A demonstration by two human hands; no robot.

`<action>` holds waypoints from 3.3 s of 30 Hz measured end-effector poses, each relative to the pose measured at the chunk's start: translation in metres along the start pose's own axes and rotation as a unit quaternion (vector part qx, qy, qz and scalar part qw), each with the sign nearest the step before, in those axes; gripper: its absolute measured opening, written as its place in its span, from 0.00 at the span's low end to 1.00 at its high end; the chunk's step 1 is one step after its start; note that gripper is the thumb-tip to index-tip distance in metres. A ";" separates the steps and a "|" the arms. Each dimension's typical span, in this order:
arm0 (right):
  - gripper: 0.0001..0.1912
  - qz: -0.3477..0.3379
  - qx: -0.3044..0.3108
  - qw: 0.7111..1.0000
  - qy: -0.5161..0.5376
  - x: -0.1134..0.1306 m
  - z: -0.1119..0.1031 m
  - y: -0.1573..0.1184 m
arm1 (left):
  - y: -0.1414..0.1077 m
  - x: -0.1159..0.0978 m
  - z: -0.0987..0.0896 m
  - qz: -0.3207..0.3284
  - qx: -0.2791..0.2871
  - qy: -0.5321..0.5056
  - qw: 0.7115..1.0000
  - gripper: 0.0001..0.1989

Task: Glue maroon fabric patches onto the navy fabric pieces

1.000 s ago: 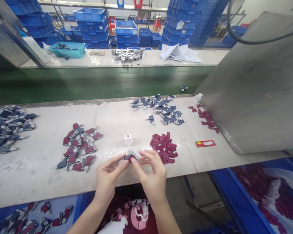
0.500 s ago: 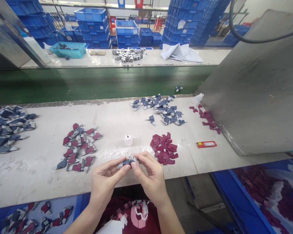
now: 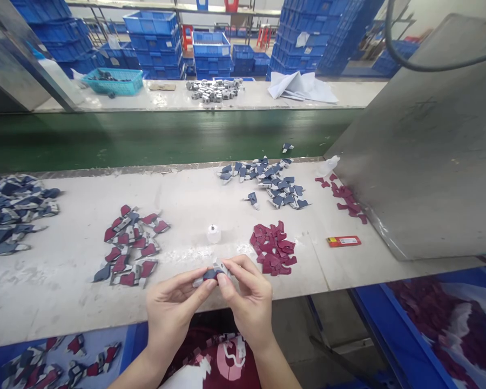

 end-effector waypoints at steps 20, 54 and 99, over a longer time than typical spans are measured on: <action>0.10 0.018 -0.009 0.999 0.026 -0.003 0.009 0.000 | 0.000 -0.022 0.000 0.119 -0.043 0.020 0.992 0.19; 0.13 -0.322 0.042 0.886 -0.330 0.037 0.010 0.000 | 0.006 -0.026 -0.005 0.096 0.117 0.197 0.969 0.09; 0.18 -0.054 0.089 0.995 -0.009 -0.010 0.000 0.005 | 0.014 -0.017 -0.007 -0.012 0.081 0.070 0.994 0.10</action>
Point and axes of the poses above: each hand's wrist, its own y-axis towards the middle knuckle, its own z-axis out of the palm, x = y × z, the point moved 8 cm from there along y, towards the middle knuckle, and after that the axes turned 3 degrees about z, right-handed, at the moved point
